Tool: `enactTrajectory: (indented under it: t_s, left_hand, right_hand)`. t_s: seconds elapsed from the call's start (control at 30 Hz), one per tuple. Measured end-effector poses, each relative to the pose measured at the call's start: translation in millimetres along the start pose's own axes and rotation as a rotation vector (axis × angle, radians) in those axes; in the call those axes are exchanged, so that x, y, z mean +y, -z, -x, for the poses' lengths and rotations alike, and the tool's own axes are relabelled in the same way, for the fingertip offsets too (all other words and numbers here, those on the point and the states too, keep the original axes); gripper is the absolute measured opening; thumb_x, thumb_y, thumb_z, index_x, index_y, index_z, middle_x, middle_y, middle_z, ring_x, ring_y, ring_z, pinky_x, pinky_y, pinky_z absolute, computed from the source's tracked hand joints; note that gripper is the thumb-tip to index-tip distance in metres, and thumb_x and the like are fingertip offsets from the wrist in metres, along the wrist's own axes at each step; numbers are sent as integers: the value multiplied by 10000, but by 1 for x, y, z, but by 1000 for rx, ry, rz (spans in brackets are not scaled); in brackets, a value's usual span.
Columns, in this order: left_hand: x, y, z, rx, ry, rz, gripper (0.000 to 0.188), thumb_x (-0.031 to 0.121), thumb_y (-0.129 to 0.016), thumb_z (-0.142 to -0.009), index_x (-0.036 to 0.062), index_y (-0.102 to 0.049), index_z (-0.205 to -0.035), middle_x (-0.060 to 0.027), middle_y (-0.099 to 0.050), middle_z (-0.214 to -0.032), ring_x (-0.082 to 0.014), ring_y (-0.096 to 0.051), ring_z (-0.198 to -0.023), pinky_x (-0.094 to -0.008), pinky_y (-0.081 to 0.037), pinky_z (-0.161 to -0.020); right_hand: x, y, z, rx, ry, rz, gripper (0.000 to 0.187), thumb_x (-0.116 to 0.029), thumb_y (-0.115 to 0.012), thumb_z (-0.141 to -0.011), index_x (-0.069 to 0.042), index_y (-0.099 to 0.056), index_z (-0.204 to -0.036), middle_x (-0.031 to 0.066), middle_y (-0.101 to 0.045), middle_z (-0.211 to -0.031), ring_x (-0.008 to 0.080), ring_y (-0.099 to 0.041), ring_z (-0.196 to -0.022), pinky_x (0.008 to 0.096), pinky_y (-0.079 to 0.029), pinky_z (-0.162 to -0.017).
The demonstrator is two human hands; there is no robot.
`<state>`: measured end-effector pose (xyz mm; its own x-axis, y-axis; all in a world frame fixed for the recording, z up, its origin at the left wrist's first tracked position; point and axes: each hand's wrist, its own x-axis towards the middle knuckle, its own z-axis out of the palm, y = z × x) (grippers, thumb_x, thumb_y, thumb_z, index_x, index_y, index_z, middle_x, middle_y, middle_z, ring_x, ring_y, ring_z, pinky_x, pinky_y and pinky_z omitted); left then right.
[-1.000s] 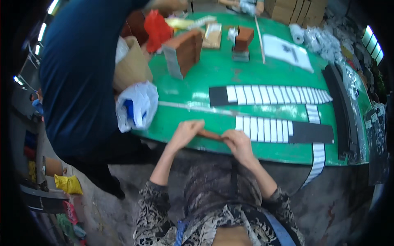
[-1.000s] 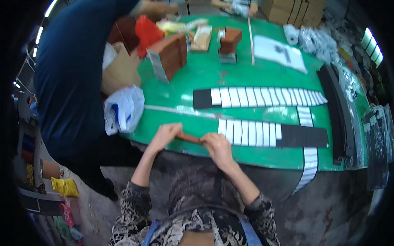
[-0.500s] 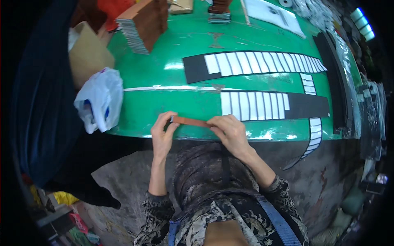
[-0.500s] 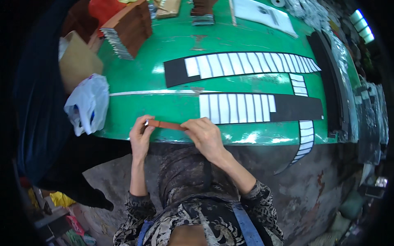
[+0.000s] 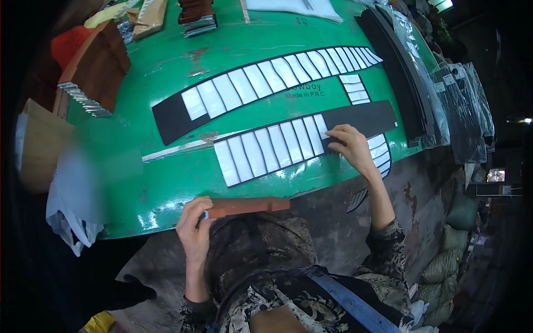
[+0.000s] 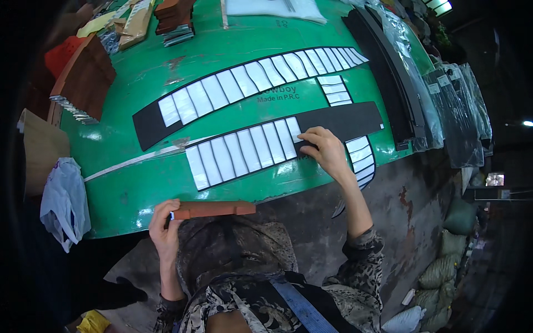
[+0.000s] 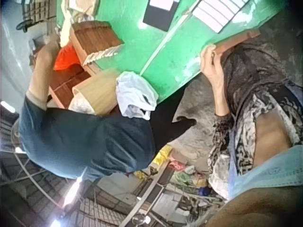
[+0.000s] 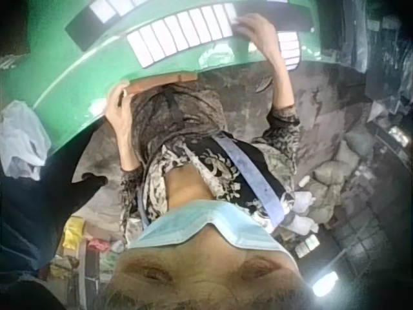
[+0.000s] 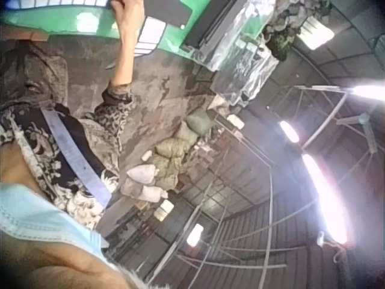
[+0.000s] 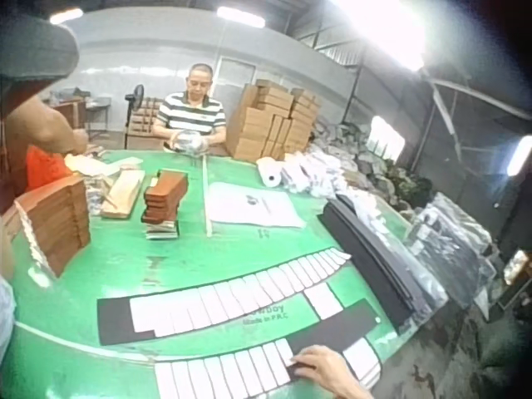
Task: Applying adhesive labels to wooden furniture components on a production line.
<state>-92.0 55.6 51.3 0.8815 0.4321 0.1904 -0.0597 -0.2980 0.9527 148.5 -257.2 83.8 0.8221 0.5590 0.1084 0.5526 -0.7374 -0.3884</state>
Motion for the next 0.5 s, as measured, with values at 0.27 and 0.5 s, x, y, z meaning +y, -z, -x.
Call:
enactTrajectory:
  t_s: [0.27, 0.5]
  left_hand:
    - [10, -37, -9, -74, 6, -39, 342, -148, -616, -674, -11, -625, -987, -132, -627, -1017, -255, -618, -976, -328, -477, -846]
    - [13, -41, -9, -49, 33, -87, 312, -119, -623, -707, -8, -623, -999, -121, -630, -1027, -238, -612, -981, -326, -469, -870]
  right_hand:
    - [3, 4, -9, -134, 144, 73, 284, -157, -746, -702, -118, -672, -973, 28, -605, -1013, 236, -625, -891, 355, -506, -745]
    - [5, 6, -16, -199, 138, 59, 259, -158, -761, -684, -118, -603, -885, -9, -590, -952, 233, -617, -839, 388, -489, -665]
